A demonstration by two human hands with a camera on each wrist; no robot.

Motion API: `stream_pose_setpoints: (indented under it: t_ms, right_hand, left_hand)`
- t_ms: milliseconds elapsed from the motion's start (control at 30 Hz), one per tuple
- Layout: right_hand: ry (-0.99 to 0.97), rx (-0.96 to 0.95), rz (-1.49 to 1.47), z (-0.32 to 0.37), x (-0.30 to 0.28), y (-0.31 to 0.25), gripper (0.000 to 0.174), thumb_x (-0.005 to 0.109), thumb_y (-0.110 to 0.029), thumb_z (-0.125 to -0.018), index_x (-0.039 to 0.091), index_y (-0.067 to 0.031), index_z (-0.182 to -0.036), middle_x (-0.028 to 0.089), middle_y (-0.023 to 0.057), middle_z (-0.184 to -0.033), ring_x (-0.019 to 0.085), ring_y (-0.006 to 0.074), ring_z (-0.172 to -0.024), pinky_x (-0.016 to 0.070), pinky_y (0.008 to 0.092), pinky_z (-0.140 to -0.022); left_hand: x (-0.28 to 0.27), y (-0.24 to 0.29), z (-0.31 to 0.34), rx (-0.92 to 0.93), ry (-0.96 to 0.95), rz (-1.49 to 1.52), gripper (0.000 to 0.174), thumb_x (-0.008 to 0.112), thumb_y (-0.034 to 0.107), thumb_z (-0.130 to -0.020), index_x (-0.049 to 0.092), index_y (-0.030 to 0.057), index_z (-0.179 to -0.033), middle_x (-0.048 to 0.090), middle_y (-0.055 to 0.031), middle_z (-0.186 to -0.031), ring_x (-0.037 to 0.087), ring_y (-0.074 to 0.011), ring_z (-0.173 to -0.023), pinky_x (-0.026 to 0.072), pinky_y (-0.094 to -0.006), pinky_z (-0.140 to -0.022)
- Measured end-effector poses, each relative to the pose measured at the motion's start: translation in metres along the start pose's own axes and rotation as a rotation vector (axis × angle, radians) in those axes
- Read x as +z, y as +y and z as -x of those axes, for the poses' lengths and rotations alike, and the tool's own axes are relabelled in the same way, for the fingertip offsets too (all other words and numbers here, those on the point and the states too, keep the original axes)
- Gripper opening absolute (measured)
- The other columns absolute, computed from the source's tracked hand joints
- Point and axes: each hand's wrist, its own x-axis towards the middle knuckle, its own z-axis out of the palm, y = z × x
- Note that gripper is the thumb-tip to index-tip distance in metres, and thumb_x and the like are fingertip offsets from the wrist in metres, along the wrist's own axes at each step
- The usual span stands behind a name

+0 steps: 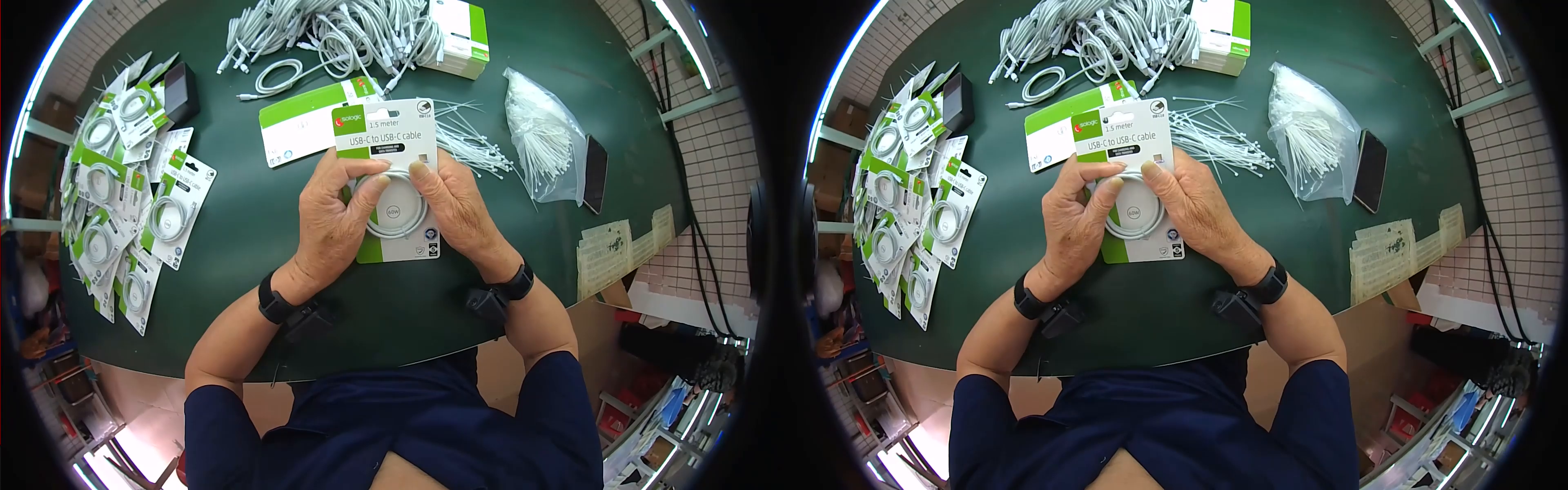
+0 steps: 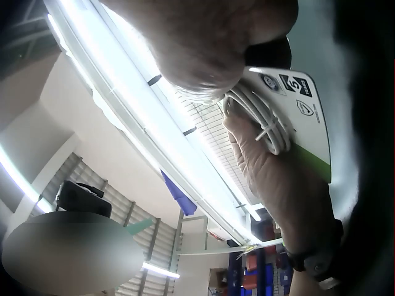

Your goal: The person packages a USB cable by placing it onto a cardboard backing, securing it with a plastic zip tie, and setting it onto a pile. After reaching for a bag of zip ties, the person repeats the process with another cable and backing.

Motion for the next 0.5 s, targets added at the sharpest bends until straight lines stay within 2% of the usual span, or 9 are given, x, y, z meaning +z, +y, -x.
stream_pose_setpoints:
  t_ms: [100, 200, 233, 333, 367, 467, 500]
  right_hand:
    - [0.05, -0.01, 0.001, 0.0, -0.004, -0.003, 0.048, 0.052, -0.038, -0.113, 0.058, 0.0029, -0.137, 0.07, 0.0094, -0.125, 0.063, 0.0121, -0.112, 0.0526, 0.0284, -0.096]
    - [0.106, -0.06, -0.06, 0.002, -0.006, -0.003, 0.047, 0.052, -0.037, -0.113, 0.058, 0.0023, -0.138, 0.069, 0.0093, -0.126, 0.064, 0.0124, -0.113, 0.0524, 0.0286, -0.097]
    - [0.135, -0.079, -0.095, 0.002, -0.007, -0.002, 0.047, 0.053, -0.037, -0.113, 0.057, 0.0021, -0.139, 0.069, 0.0093, -0.127, 0.064, 0.0126, -0.113, 0.0524, 0.0287, -0.097]
    - [0.177, -0.115, -0.18, 0.0, -0.007, 0.005, 0.046, 0.053, -0.035, -0.113, 0.056, 0.0015, -0.14, 0.068, 0.0095, -0.129, 0.064, 0.0128, -0.115, 0.052, 0.0286, -0.098]
    - [0.198, -0.126, -0.224, 0.001, -0.007, 0.006, 0.046, 0.053, -0.035, -0.113, 0.055, 0.0012, -0.141, 0.068, 0.0096, -0.13, 0.064, 0.0129, -0.116, 0.0518, 0.0286, -0.099]
    - [0.187, -0.113, -0.19, 0.0, -0.012, 0.002, 0.045, 0.056, -0.032, -0.111, 0.054, 0.0013, -0.142, 0.067, 0.0101, -0.132, 0.064, 0.0148, -0.116, 0.0517, 0.0305, -0.1]
    - [0.18, -0.105, -0.172, 0.0, -0.015, -0.001, 0.046, 0.058, -0.031, -0.111, 0.054, 0.0013, -0.142, 0.067, 0.0104, -0.133, 0.064, 0.0157, -0.117, 0.0516, 0.0315, -0.101]
  left_hand:
    - [0.009, 0.013, -0.001, 0.041, 0.065, 0.008, 0.034, 0.075, 0.011, -0.098, 0.064, 0.0009, -0.129, 0.065, -0.0112, -0.122, 0.065, -0.0196, -0.111, 0.0518, -0.0296, -0.095]
    - [0.015, 0.033, -0.005, -0.083, 0.304, 0.147, 0.043, 0.076, 0.012, -0.096, 0.06, -0.0003, -0.133, 0.064, -0.0122, -0.128, 0.063, -0.0188, -0.114, 0.0504, -0.0309, -0.1]
    - [0.014, 0.035, -0.003, -0.072, 0.305, 0.148, 0.043, 0.076, 0.012, -0.096, 0.06, -0.0003, -0.133, 0.064, -0.0122, -0.128, 0.063, -0.0188, -0.114, 0.0504, -0.0309, -0.1]
    - [0.006, 0.03, 0.004, -0.356, 0.031, 0.428, 0.044, 0.078, 0.013, -0.093, 0.061, -0.0016, -0.131, 0.067, -0.0124, -0.125, 0.064, -0.018, -0.11, 0.0518, -0.0329, -0.099]
    - [0.005, 0.029, 0.004, -0.353, 0.031, 0.427, 0.044, 0.078, 0.013, -0.093, 0.061, -0.0016, -0.131, 0.067, -0.0124, -0.125, 0.064, -0.018, -0.11, 0.0518, -0.0329, -0.099]
    - [-0.001, 0.027, 0.006, -0.56, -0.114, 0.373, 0.045, 0.078, 0.012, -0.091, 0.062, -0.0022, -0.13, 0.072, -0.0113, -0.113, 0.067, -0.0151, -0.105, 0.0541, -0.0331, -0.094]
    - [-0.005, 0.027, 0.004, -0.559, -0.106, 0.373, 0.045, 0.078, 0.012, -0.091, 0.062, -0.0022, -0.13, 0.072, -0.0113, -0.113, 0.067, -0.0151, -0.105, 0.0541, -0.0331, -0.094]
